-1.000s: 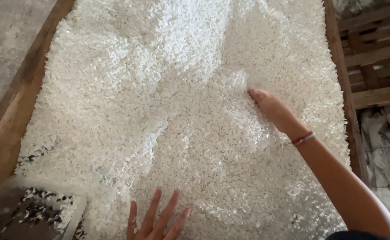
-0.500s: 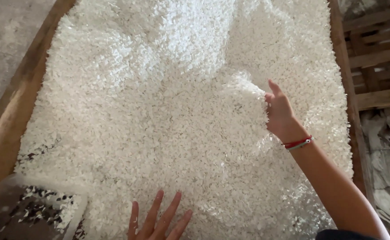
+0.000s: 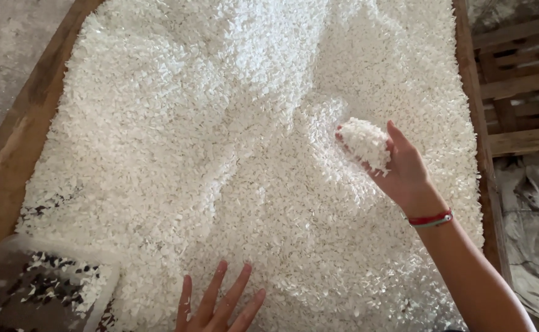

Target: The person spreads white rice evenly across a large wooden tray using both hands. They repeatedly scoop and sift the rice to level the surface and occasionally pick out small dark debris, placing it into a clear plastic container.

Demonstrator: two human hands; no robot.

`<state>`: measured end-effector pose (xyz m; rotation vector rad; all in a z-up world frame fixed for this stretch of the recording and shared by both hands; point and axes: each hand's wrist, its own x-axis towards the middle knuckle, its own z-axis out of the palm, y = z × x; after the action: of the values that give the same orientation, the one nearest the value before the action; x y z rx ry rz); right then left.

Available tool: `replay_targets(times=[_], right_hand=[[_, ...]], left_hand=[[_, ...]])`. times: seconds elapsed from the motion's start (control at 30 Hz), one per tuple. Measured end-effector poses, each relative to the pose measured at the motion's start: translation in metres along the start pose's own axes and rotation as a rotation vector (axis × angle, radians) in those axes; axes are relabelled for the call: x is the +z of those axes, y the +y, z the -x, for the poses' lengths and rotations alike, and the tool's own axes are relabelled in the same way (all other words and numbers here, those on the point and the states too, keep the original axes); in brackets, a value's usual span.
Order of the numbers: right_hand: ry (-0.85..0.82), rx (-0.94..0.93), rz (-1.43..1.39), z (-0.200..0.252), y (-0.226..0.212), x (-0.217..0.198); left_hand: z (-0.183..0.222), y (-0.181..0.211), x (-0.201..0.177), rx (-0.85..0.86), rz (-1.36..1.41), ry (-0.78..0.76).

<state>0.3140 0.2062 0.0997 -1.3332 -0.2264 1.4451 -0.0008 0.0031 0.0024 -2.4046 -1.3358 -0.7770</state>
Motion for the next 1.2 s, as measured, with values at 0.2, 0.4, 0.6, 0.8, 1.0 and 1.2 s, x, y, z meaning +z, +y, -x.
replay_targets(times=[0.2,0.4,0.6,0.8,1.0,1.2], right_hand=[[0.089,0.131,-0.025,0.012,0.03,-0.032],[-0.209,0.12,0.263,0.033,0.068,-0.06],[-0.007,0.214,0.344,0.087,0.081,-0.014],[0.187,0.333,0.338,0.091,0.094,-0.016],[0.224,0.374,0.259,0.135,0.077,0.034],[0.022,0.305,0.366,0.141,0.091,0.008]], left_hand=[[0.0,-0.001,-0.004,-0.008,0.052,-0.033],[0.0,0.001,-0.017,-0.06,0.115,-0.177],[0.002,-0.005,-0.019,-0.01,0.173,-0.218],[-0.004,-0.014,-0.031,0.09,0.205,-0.256],[-0.005,-0.017,-0.036,0.139,0.242,-0.328],[-0.011,-0.018,-0.045,0.156,0.211,-0.314]])
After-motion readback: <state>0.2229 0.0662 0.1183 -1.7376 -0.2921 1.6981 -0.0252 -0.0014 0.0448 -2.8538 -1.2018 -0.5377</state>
